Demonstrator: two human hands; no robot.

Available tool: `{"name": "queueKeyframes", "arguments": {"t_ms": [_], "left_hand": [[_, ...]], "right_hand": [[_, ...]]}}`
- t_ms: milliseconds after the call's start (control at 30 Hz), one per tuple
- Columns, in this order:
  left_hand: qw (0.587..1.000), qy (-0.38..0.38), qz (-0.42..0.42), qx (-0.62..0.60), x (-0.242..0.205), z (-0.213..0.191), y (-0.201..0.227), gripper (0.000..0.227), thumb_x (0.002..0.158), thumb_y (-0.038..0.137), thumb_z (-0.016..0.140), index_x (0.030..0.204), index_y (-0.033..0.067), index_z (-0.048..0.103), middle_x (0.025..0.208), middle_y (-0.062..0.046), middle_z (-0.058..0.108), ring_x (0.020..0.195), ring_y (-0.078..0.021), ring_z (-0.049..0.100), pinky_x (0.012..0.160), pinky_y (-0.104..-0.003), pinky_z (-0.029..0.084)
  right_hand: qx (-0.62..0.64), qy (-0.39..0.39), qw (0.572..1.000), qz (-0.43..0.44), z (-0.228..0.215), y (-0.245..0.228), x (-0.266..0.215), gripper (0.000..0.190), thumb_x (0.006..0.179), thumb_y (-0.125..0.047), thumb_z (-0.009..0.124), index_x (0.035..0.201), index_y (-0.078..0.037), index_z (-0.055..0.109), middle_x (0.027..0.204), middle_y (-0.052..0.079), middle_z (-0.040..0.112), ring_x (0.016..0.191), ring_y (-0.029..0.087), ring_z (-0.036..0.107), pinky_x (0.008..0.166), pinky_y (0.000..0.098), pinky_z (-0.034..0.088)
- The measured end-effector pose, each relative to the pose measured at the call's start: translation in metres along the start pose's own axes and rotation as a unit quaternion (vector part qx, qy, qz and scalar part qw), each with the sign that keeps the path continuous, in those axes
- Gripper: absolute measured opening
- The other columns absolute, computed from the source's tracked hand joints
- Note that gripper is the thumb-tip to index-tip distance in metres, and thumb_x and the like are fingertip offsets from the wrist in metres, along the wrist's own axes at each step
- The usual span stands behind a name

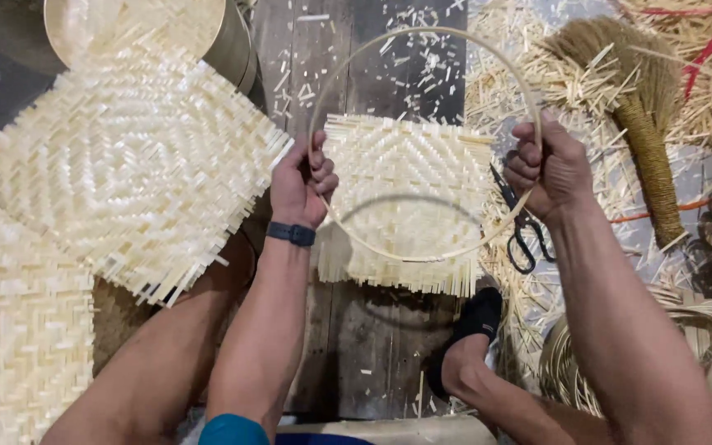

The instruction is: The recorder is assembling circular bamboo lids by placing a ring over a woven sheet and trimming the excess edges with scissors.

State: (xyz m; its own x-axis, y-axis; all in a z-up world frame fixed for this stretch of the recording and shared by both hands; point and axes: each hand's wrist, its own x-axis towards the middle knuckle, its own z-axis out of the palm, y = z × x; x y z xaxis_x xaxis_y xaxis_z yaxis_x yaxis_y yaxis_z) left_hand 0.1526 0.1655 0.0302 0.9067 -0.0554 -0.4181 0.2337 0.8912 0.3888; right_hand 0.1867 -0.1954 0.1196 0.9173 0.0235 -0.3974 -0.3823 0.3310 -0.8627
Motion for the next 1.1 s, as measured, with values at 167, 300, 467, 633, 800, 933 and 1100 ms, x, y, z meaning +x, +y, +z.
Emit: {"name": "queueKeyframes", "arguments": {"t_ms": [167, 300, 467, 633, 800, 933, 1100], "left_hand": [[0.999, 0.018, -0.019, -0.02, 0.015, -0.015, 0.014, 0.024, 0.104, 0.026, 0.06, 0.102, 0.0022, 0.064, 0.062, 0.002, 0.047, 0.051, -0.0092, 0.038, 0.04, -0.023, 0.028], [0.999, 0.009, -0.03, 0.032, 0.01, 0.001, 0.012, 0.026, 0.106, 0.025, 0.059, 0.108, 0.0007, 0.067, 0.067, 0.003, 0.048, 0.054, -0.0069, 0.039, 0.044, -0.021, 0.03], [0.997, 0.068, -0.024, 0.01, -0.003, -0.023, -0.027, 0.035, 0.105, 0.037, 0.054, 0.093, 0.0048, 0.06, 0.062, -0.002, 0.051, 0.051, -0.0121, 0.045, 0.045, -0.024, 0.037], [0.981, 0.175, 0.059, -0.054, 0.01, -0.057, -0.048, 0.033, 0.104, 0.031, 0.06, 0.078, 0.0137, 0.051, 0.056, 0.005, 0.041, 0.045, -0.0081, 0.036, 0.037, -0.025, 0.028], [0.987, 0.152, 0.029, 0.048, -0.011, -0.033, -0.051, 0.03, 0.096, 0.041, 0.064, 0.101, 0.0129, 0.074, 0.053, 0.005, 0.04, 0.041, -0.0052, 0.036, 0.036, -0.021, 0.03], [0.898, 0.22, 0.172, 0.34, 0.007, -0.097, -0.072, 0.029, 0.093, 0.029, 0.074, 0.108, 0.005, 0.076, 0.071, 0.0, 0.066, 0.057, -0.0099, 0.057, 0.049, -0.026, 0.047], [0.616, 0.153, 0.309, 0.709, 0.023, -0.127, -0.067, 0.029, 0.075, 0.008, 0.085, 0.103, 0.0018, 0.082, 0.089, -0.015, 0.074, 0.079, -0.0241, 0.07, 0.071, -0.04, 0.057]], "right_hand": [[0.047, -0.046, 0.997, 0.043, -0.021, 0.027, 0.003, 0.039, 0.107, -0.042, 0.063, 0.084, -0.011, 0.061, 0.054, -0.005, 0.037, 0.044, 0.007, 0.03, 0.04, 0.0242, 0.027], [0.093, -0.044, 0.994, 0.023, -0.024, 0.038, 0.003, 0.04, 0.109, -0.042, 0.06, 0.083, -0.011, 0.06, 0.055, -0.006, 0.036, 0.048, 0.008, 0.033, 0.044, 0.0244, 0.029], [0.105, 0.062, 0.992, 0.02, -0.019, 0.068, -0.001, 0.046, 0.108, -0.042, 0.059, 0.072, -0.015, 0.052, 0.058, -0.003, 0.038, 0.047, 0.01, 0.032, 0.04, 0.0261, 0.028], [0.088, 0.018, 0.991, 0.096, -0.034, 0.096, -0.007, 0.057, 0.106, -0.048, 0.06, 0.061, -0.017, 0.04, 0.05, -0.004, 0.032, 0.041, 0.008, 0.03, 0.034, 0.0246, 0.025], [0.004, 0.155, 0.987, 0.045, -0.025, 0.094, -0.01, 0.033, 0.102, -0.042, 0.062, 0.085, -0.015, 0.071, 0.061, -0.002, 0.051, 0.053, 0.01, 0.049, 0.046, 0.0252, 0.042], [-0.173, 0.203, 0.963, -0.03, -0.047, 0.135, 0.0, 0.009, 0.086, -0.018, 0.073, 0.091, -0.014, 0.066, 0.078, 0.001, 0.07, 0.066, 0.013, 0.067, 0.052, 0.0296, 0.057], [-0.466, 0.215, 0.847, -0.135, -0.068, 0.175, 0.004, 0.024, 0.087, -0.018, 0.083, 0.099, 0.002, 0.079, 0.082, 0.016, 0.076, 0.072, 0.02, 0.071, 0.072, 0.0335, 0.056]]}}
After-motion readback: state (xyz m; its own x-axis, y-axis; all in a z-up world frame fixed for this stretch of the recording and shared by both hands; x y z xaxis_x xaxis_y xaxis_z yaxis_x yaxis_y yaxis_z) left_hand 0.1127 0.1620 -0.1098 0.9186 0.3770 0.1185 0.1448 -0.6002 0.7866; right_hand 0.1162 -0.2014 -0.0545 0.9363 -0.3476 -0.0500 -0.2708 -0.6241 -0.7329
